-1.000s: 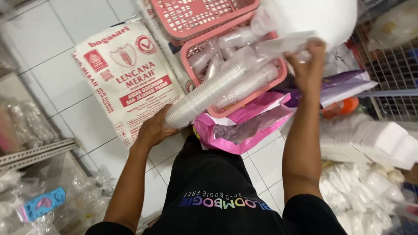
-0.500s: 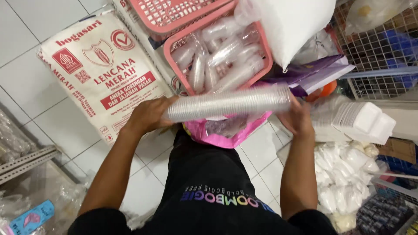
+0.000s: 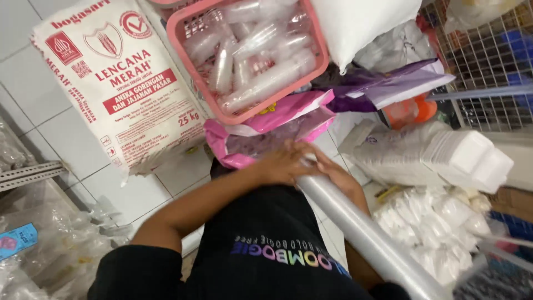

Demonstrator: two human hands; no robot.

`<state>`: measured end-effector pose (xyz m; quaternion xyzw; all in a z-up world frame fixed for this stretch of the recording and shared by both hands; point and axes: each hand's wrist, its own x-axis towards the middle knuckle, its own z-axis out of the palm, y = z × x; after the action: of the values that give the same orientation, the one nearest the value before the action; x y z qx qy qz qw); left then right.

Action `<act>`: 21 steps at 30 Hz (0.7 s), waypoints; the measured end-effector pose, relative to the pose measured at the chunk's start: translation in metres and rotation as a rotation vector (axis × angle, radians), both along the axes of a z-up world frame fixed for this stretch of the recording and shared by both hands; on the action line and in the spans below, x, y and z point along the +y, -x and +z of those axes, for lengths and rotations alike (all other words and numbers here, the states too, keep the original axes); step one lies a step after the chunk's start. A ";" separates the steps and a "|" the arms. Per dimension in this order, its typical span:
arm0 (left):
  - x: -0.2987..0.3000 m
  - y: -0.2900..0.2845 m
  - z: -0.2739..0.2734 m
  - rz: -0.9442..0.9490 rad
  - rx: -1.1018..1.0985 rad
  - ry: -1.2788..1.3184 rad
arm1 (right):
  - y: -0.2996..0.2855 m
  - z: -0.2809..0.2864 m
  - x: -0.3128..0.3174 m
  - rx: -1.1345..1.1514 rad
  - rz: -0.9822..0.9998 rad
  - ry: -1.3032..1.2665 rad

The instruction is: The person removes plastic cups from a pink bag and places them into a pink basket before taking stacks of cups from a shelf and putting them into the pink bag.

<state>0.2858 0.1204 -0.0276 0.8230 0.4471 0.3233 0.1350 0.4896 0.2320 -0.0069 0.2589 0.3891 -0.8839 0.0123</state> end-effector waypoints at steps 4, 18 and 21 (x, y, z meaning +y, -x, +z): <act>0.017 -0.061 -0.059 0.190 -0.279 0.378 | -0.086 -0.005 0.014 -0.153 0.127 -0.044; 0.084 0.021 -0.227 0.736 -0.080 0.620 | -0.249 0.045 -0.029 -0.325 -0.304 -0.870; 0.085 0.014 -0.117 0.667 -0.102 0.472 | -0.246 0.027 -0.013 -0.601 -0.486 -0.045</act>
<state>0.2715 0.2057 -0.1445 0.5622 0.7440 0.2782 0.2300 0.7356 0.2188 0.0198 0.5913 0.3147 -0.7372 -0.0895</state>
